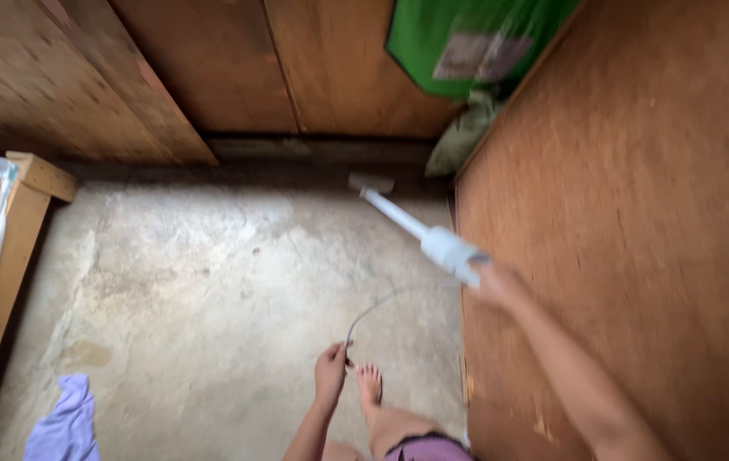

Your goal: The person vacuums the foam floor tiles and the surrounding concrete floor using a handheld vacuum cleaner.

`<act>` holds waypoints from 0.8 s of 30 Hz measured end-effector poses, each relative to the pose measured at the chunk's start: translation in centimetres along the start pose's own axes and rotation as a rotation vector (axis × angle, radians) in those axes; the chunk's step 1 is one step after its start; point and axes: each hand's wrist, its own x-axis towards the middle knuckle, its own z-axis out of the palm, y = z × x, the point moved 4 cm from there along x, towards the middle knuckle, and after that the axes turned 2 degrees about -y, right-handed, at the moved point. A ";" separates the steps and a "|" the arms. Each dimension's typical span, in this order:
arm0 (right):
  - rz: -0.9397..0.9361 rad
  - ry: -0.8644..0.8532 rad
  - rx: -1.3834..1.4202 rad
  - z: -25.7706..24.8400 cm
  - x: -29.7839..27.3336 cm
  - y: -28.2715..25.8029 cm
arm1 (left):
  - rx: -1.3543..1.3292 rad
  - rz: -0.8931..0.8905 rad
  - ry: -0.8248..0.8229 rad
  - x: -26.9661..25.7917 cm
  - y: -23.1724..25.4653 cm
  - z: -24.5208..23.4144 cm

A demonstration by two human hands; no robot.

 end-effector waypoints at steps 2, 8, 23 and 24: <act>0.046 -0.019 -0.005 0.0 0.5 -0.5 | 0.002 0.049 0.002 0.3 0.8 1.1; 0.184 0.079 0.365 5.2 4.9 -1.4 | -0.012 0.017 -0.071 0.8 2.7 3.4; 0.232 0.247 1.250 12.2 7.2 -11.0 | 0.024 0.120 0.005 1.2 1.5 -1.4; 0.274 0.242 1.187 12.6 5.9 -11.5 | 0.029 0.130 -0.007 0.4 1.4 -1.5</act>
